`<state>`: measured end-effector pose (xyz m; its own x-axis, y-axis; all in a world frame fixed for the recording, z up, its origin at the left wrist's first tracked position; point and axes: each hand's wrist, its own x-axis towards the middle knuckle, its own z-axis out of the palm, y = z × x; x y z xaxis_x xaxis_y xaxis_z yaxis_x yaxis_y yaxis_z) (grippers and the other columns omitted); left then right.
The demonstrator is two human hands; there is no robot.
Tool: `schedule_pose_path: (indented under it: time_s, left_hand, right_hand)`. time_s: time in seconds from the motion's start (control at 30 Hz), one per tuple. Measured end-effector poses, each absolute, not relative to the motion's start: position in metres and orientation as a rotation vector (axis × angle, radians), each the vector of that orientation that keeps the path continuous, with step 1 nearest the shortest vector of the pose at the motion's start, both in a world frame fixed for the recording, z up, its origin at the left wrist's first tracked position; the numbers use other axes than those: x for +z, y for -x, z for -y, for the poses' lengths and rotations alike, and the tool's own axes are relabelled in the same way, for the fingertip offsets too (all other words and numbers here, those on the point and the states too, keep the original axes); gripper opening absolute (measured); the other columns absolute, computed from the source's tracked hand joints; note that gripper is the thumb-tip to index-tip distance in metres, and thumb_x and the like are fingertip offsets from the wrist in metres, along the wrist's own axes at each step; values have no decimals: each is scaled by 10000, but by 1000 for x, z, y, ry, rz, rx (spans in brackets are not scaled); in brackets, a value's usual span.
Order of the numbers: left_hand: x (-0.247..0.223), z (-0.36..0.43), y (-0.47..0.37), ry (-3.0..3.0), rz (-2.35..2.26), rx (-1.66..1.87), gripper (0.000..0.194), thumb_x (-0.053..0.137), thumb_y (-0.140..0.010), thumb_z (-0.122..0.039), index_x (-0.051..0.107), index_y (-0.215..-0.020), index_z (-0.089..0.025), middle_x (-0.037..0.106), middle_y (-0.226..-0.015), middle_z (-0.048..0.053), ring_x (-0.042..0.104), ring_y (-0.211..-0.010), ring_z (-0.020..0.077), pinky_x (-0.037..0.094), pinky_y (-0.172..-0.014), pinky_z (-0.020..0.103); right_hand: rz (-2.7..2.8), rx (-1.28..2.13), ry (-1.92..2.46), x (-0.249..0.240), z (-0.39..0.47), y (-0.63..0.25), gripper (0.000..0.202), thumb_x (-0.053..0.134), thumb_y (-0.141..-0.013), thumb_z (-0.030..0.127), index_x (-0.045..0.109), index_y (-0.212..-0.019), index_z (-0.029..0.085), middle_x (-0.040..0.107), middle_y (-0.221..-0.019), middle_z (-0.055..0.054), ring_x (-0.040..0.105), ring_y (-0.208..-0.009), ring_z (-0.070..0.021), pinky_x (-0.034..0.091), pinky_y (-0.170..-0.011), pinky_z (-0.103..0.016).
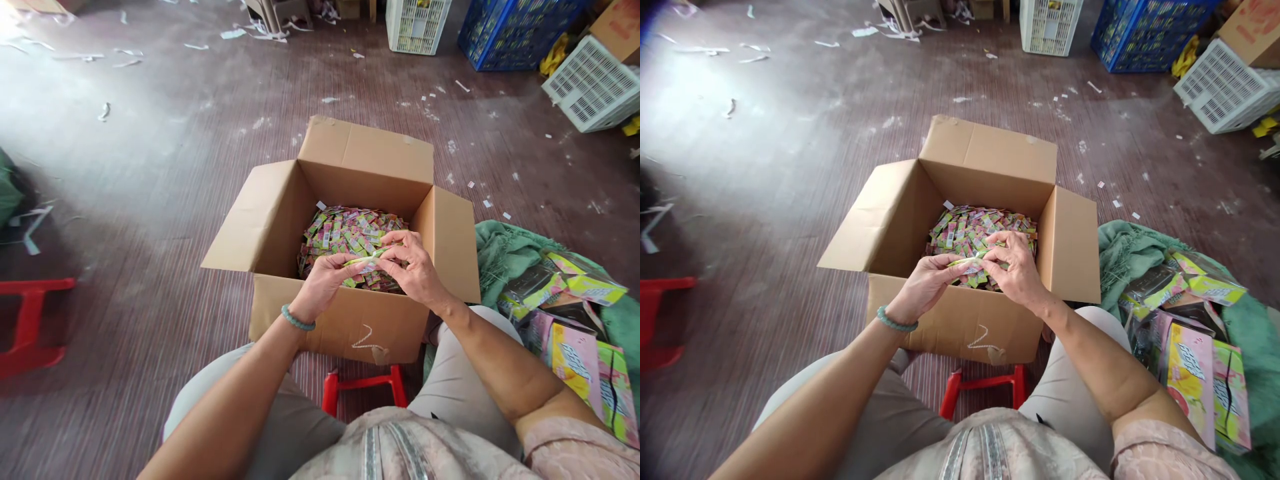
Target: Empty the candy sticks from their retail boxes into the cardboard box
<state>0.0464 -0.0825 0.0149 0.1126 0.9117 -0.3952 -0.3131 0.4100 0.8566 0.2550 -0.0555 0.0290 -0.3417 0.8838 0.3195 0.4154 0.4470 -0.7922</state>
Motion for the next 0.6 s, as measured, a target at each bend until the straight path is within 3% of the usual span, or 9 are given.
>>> schedule_pose_path:
  time_s: [0.13,0.3,0.5,0.6]
  left_hand:
    - [14,81,-40,-766,-1160,1010,489,952,-641,-609,856,-802,-157,748,-730,71,601,-649,142,488,-634,268]
    - [20,77,-32,-784,-1319,1045,524,944,-609,-653,801,-711,-159,662,-617,29,529,-579,114,435,-583,253]
    - [24,78,-32,-984,-1226,895,531,894,-647,-688,755,-636,-176,593,-550,14,474,-554,115,366,-544,249]
    - [21,77,-28,-1004,-1308,893,524,880,-656,-683,745,-624,-177,565,-529,12,447,-528,114,329,-517,252]
  right_hand:
    - [1688,803,1171,33,49,-264,154,726,-943,321,745,-804,256,672,-1182,-49,602,-1175,-243,496,-1094,-479]
    - [1551,893,1229,32,42,-272,211,733,-919,408,732,-790,241,662,-1178,-50,621,-1167,-242,473,-1121,-493]
    - [1665,524,1252,39,47,-269,203,675,-978,413,724,-870,248,640,-1157,-82,599,-1167,-247,504,-1076,-463]
    - [1635,495,1227,43,44,-273,201,663,-993,418,709,-898,246,629,-1163,-91,585,-1175,-258,493,-1072,-475]
